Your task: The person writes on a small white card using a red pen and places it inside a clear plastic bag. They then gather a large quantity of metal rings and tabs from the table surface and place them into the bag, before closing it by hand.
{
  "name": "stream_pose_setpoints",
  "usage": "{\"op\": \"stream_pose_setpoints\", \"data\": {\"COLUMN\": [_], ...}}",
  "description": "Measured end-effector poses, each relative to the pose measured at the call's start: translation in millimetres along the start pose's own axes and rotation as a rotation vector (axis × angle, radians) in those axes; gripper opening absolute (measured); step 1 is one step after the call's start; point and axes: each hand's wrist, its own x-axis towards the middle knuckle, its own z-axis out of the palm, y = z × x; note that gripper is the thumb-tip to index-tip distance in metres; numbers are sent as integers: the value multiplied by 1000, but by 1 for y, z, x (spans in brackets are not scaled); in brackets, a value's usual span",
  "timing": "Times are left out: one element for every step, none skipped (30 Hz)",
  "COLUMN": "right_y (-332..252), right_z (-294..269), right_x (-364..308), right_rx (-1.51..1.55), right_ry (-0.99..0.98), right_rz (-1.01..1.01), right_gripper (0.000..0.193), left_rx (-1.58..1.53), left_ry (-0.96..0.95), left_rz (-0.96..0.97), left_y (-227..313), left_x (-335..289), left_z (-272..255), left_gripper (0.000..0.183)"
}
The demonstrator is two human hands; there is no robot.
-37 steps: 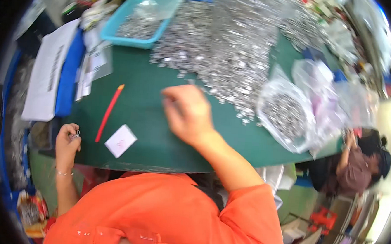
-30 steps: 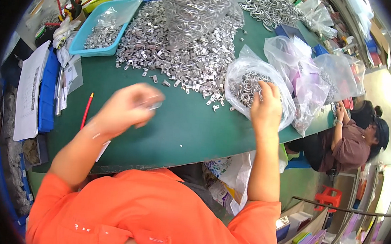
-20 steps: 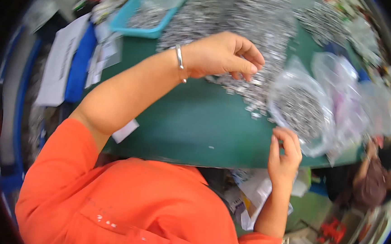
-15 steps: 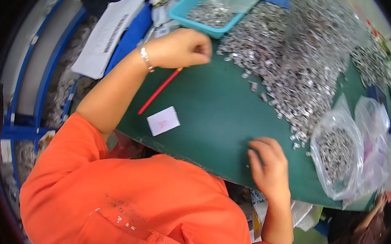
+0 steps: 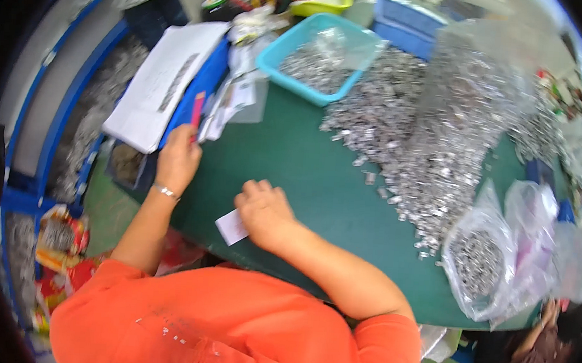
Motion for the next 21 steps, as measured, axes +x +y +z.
{"op": "stream_pose_setpoints", "data": {"right_y": [-5,-8,-10,-10,-11,-10,-7,-6,0,4,7,13,27,36,40,50,55,60,70,79,85], "right_z": [1,2,5,9,12,8,0,-6,-10,-19,-32,-44,-55,-70,-88,-101,-117,-127,-131,-130,-135], "right_x": [2,4,4,2,-2,-8,-15,-23,-34,-48,-66,-87,-112,-137,-164,-198,-227,-260,-288,-315,-331], "right_rx": [-27,-39,-47,15,8,-15,26,76,118,110,219,328,262,252,170,32,-119,-210,-299,-426,-455], "right_ry": [-25,-58,-115,-136,-92,-73,-41,-10,34,50,215,386,548,684,758,788,813,790,780,812,737], "right_rz": [19,39,73,86,64,33,15,-7,19,47,157,269,327,467,640,819,920,1034,1122,1094,1178], "right_gripper": [19,20,20,20,15,10,9,7,12,12,15,18,20,22,19,14,10,12,15,19,25], "left_rx": [24,43,120,203,194,187,168,158,117,117,108,99,60,34,-1,-77,-194,-317,-432,-556,-682], "left_ry": [-18,-41,-118,-195,-201,-208,-202,-202,-198,-221,-211,-206,-169,-134,-128,-113,-162,-216,-266,-324,-403], "left_rz": [-78,-156,-189,-225,-230,-236,-205,-176,-169,-177,-189,-197,-162,-134,-133,-66,-46,-28,44,118,202], "left_y": [-2,-3,-3,-2,-2,-2,1,2,4,6,5,5,6,5,6,20,34,53,81,117,158], "left_x": [0,-3,-6,-10,-13,-15,-14,-16,-14,-13,-13,-14,-17,-20,-22,-19,-16,-11,-3,8,17], "left_z": [0,2,5,6,8,11,14,12,13,10,9,7,5,-1,-7,-16,-20,-19,-15,-5,4], "left_gripper": [20,22,22,22,25,28,31,33,37,37,38,39,40,42,44,41,39,36,34,32,32]}}
